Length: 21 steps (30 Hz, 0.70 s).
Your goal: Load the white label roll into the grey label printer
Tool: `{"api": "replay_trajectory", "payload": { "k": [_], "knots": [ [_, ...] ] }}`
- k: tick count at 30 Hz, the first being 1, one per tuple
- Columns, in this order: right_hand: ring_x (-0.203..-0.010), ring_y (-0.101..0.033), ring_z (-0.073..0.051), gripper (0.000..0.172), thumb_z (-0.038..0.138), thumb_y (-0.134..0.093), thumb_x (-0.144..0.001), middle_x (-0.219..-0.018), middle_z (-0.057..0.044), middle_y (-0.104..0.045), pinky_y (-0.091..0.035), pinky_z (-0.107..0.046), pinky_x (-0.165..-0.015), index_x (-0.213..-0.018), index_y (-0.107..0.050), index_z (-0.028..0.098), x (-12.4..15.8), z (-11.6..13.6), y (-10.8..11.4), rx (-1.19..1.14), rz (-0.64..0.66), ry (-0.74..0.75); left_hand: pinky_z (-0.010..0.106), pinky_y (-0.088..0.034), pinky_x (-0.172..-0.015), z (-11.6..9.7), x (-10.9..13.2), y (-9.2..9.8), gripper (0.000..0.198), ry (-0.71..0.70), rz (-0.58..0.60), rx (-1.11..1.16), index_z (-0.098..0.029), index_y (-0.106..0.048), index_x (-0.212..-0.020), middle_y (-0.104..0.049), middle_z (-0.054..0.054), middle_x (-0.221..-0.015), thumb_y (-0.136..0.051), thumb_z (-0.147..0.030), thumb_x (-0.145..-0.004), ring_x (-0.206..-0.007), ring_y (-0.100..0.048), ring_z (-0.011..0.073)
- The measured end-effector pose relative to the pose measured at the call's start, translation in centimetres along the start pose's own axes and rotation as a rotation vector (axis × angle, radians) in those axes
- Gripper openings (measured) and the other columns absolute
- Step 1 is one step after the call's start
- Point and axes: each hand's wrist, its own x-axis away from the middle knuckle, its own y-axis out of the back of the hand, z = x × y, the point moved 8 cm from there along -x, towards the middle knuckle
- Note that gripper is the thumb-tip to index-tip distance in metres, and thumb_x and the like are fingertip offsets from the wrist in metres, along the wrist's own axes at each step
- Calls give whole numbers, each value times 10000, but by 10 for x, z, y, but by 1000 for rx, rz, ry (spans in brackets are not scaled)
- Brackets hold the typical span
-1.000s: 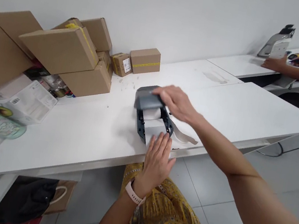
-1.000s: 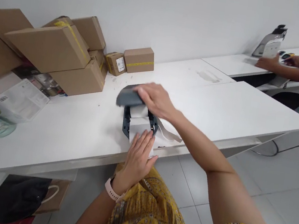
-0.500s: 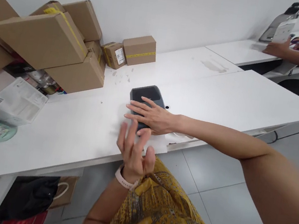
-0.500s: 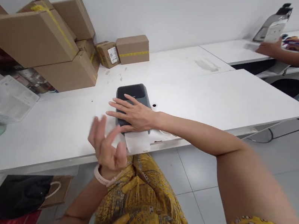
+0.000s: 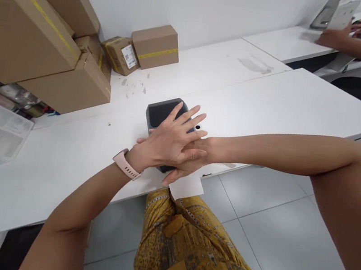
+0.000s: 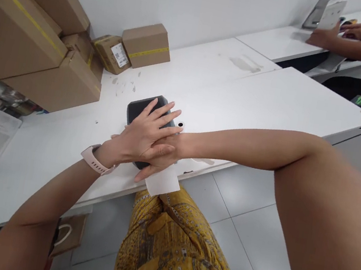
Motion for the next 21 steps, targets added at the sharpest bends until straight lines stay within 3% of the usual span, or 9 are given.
{"api": "replay_trajectory", "payload": {
  "k": [3, 7, 10, 13, 15, 17, 19, 21],
  "knots": [
    [-1612, -382, -283, 968, 756, -757, -820, -1714, -18, -442, -282, -486, -1372, -1601, -472, 260, 3, 11, -5, -103, 56, 176, 742, -64, -1319, 2, 3, -1, 475, 72, -62, 112, -279, -736, -1189, -601, 52, -1576, -625, -666, -937, -1609, -353, 400],
    [-1642, -311, -289, 968, 730, -714, -878, -1740, -27, -401, -265, -546, -1365, -1657, -362, 275, 1, 8, -15, -132, 80, 157, 762, -94, -1308, 7, 2, 2, 432, 157, -144, 202, -265, -741, -1175, -627, 49, -1542, -663, -612, -930, -1576, -399, 421],
    [-1632, -325, -289, 821, 700, -636, -951, -1702, -26, -464, -272, -536, -1357, -1622, -432, 273, -2, 10, -17, -90, 84, 183, 733, -113, -1322, 7, 5, 8, 482, 125, -172, 107, -244, -739, -1218, -633, 65, -1542, -620, -628, -953, -1556, -437, 410],
    [-1597, -387, -289, 648, 667, -524, -1025, -1619, -43, -572, -264, -539, -1353, -1522, -569, 253, 4, 14, -10, -43, 46, 250, 679, -210, -1322, 13, 30, 21, 558, 163, -318, 55, -235, -688, -1350, -609, 91, -1573, -529, -643, -1005, -1558, -447, 375],
    [-1567, -436, -290, 614, 667, -448, -1052, -1597, -60, -595, -309, -560, -1325, -1475, -614, 255, 13, 10, -3, -68, -94, 194, 624, -297, -1307, 21, 62, 23, 594, 268, -472, 94, -256, -604, -1466, -552, 98, -1628, -485, -642, -1030, -1579, -424, 343],
    [-1529, -494, -263, 593, 622, -338, -1094, -1595, -74, -592, -373, -540, -1290, -1486, -600, 261, 29, -2, 2, -153, -340, 3, 545, -357, -1299, 28, 102, 11, 633, 420, -643, 190, -307, -464, -1585, -437, 91, -1714, -458, -636, -1044, -1614, -375, 306],
    [-1516, -514, -231, 584, 509, -196, -1131, -1577, -81, -603, -400, -515, -1275, -1497, -582, 267, 54, -17, -6, -237, -597, -266, 480, -378, -1300, 29, 137, -17, 652, 568, -789, 313, -357, -316, -1658, -340, 71, -1767, -381, -626, -1069, -1641, -327, 268],
    [-1576, -433, -234, 621, 420, -99, -1128, -1613, -94, -557, -389, -532, -1279, -1488, -579, 261, 79, -23, -26, -284, -762, -492, 454, -396, -1294, 23, 151, -56, 658, 661, -807, 460, -348, -210, -1695, -270, 72, -1795, -251, -609, -1093, -1646, -318, 244]
  ]
}}
